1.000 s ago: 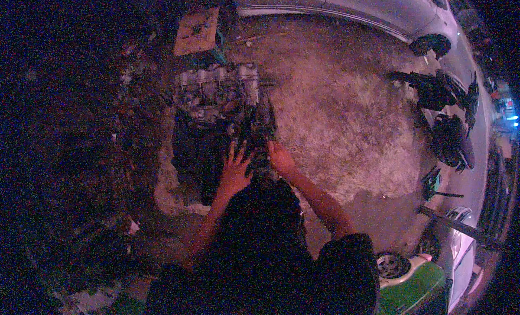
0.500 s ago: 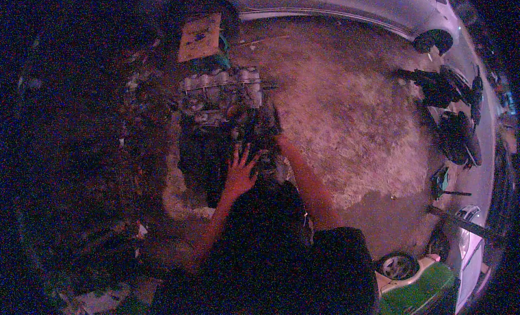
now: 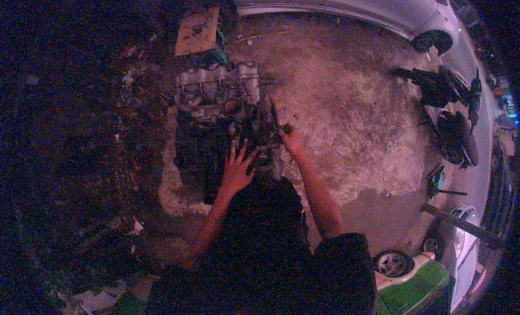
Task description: The person uses a wrench to loosen and remove bolts from a car engine block resting on the ground. They repeatedly reposition the wrench and apply torque to different bolt locations while stabilizing the engine with the other hand.
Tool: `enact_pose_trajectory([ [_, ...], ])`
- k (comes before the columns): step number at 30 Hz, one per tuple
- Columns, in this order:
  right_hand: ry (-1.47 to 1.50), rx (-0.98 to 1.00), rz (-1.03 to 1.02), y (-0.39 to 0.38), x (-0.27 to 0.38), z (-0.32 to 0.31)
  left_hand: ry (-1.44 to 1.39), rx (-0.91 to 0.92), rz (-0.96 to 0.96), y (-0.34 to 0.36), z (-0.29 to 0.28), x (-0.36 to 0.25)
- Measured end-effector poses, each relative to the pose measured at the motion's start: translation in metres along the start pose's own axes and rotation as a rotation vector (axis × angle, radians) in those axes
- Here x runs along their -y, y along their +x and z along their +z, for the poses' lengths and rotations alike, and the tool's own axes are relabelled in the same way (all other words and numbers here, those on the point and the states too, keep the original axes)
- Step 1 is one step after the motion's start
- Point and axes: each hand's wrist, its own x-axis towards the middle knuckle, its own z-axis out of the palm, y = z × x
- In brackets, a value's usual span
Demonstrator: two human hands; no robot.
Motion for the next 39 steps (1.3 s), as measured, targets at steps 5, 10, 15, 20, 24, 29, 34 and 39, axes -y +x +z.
enact_pose_trajectory([
  [5,-0.404,-0.025,-0.272,-0.037,0.024,-0.004,0.004,-0.070,0.021,0.000,0.001,0.000],
  [10,-0.780,-0.050,-0.147,-0.081,0.056,0.010,-0.024,-0.024,-0.008,0.000,-0.003,-0.003],
  [15,-0.537,-0.078,-0.238,-0.105,0.078,0.025,-0.042,-0.035,0.001,-0.001,-0.006,-0.004],
  [20,-0.573,-0.026,-0.320,-0.110,0.086,0.029,-0.010,-0.064,0.016,-0.001,-0.004,-0.002],
  [24,-0.659,-0.043,-0.422,-0.112,0.085,0.031,-0.003,-0.037,0.006,-0.001,-0.003,-0.001],
  [29,-0.677,-0.039,-0.410,-0.116,0.087,0.035,-0.005,-0.023,-0.011,-0.001,-0.004,-0.004],
  [34,-0.663,0.033,-0.372,-0.117,0.094,0.034,-0.028,0.038,-0.041,0.000,-0.001,-0.003],
  [39,-0.717,0.025,-0.444,-0.113,0.090,0.035,-0.044,-0.059,0.009,0.000,0.002,0.001],
])
